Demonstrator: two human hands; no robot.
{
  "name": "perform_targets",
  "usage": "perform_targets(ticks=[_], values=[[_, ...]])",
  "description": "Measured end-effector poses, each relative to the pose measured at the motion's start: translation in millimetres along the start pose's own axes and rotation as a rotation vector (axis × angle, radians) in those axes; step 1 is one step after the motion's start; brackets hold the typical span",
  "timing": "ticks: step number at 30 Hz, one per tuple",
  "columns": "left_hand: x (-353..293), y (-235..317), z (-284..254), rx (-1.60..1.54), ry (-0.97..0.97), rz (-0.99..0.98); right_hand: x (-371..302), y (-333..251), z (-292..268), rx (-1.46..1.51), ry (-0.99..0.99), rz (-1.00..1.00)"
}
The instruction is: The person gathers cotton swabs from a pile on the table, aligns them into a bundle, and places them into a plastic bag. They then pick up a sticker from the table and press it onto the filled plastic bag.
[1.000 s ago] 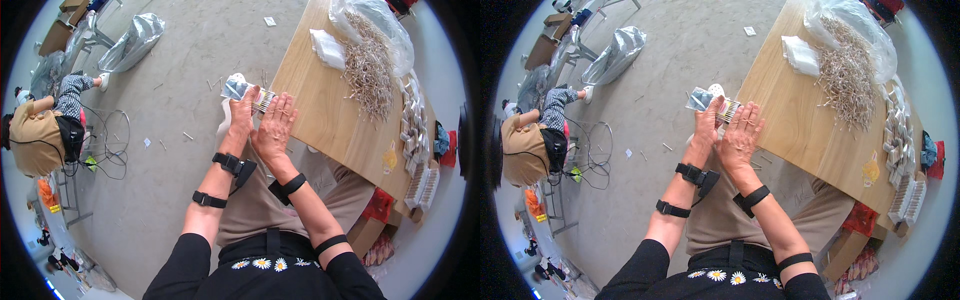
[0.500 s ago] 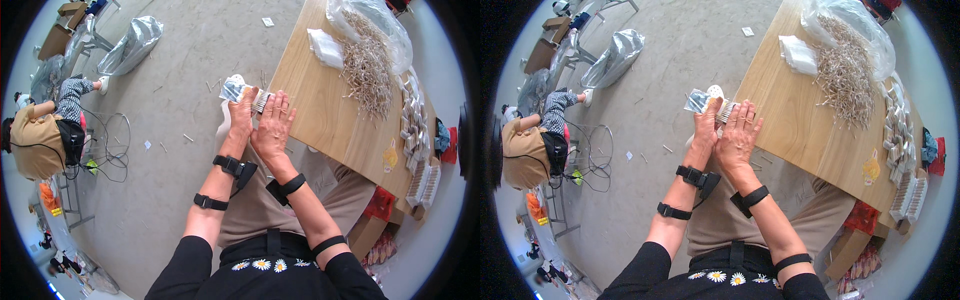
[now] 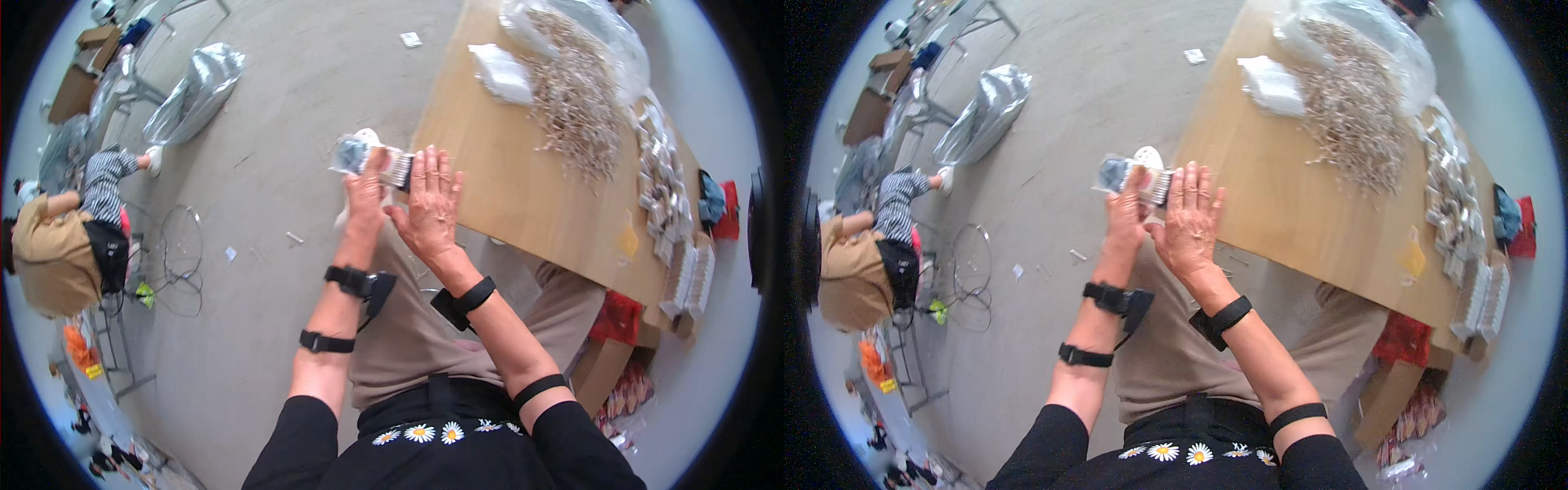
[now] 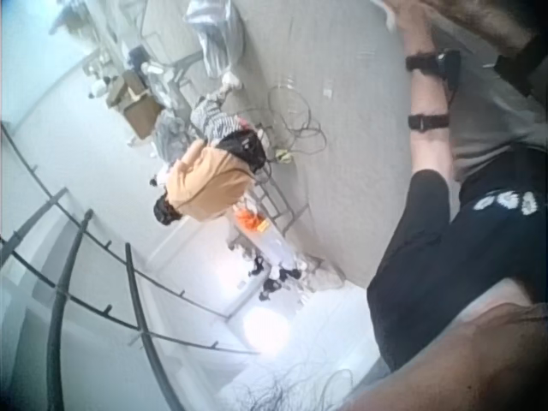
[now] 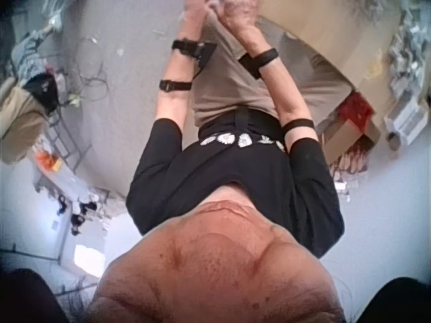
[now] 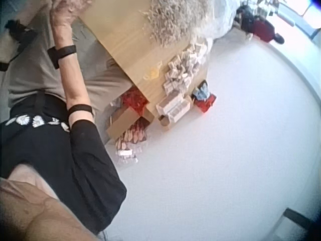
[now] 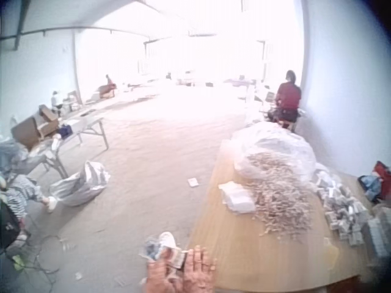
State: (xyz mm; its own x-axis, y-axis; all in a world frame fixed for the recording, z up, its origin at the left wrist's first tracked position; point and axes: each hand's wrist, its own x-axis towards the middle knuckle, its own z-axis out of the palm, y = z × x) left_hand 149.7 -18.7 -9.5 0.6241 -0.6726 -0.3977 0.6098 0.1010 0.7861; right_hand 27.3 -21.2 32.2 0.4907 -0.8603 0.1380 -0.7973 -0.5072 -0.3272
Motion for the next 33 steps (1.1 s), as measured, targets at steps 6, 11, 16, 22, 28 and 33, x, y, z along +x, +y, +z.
perform_targets(ticks=[6,11,16,22,28,33], values=[[-30.8,42.0,-43.4,0.209,0.210,0.116,-14.0,87.6,-47.0,0.107,0.244,-0.029],[-72.0,54.1,-25.5,0.332,0.132,0.275,25.5,157.9,-82.7,-0.128,0.371,0.259],[-100.7,30.9,23.6,0.529,-0.151,0.280,76.9,192.8,-83.1,-0.121,0.377,0.558],[-123.4,7.4,70.4,0.762,-0.348,0.343,42.2,228.9,-69.2,-0.010,0.289,0.424],[-115.4,-34.5,110.3,1.174,-0.693,0.716,4.5,226.4,-87.2,0.465,0.211,0.126],[-107.8,-57.7,134.8,1.499,-0.795,0.989,-1.6,266.5,-102.2,0.404,0.298,0.311]])
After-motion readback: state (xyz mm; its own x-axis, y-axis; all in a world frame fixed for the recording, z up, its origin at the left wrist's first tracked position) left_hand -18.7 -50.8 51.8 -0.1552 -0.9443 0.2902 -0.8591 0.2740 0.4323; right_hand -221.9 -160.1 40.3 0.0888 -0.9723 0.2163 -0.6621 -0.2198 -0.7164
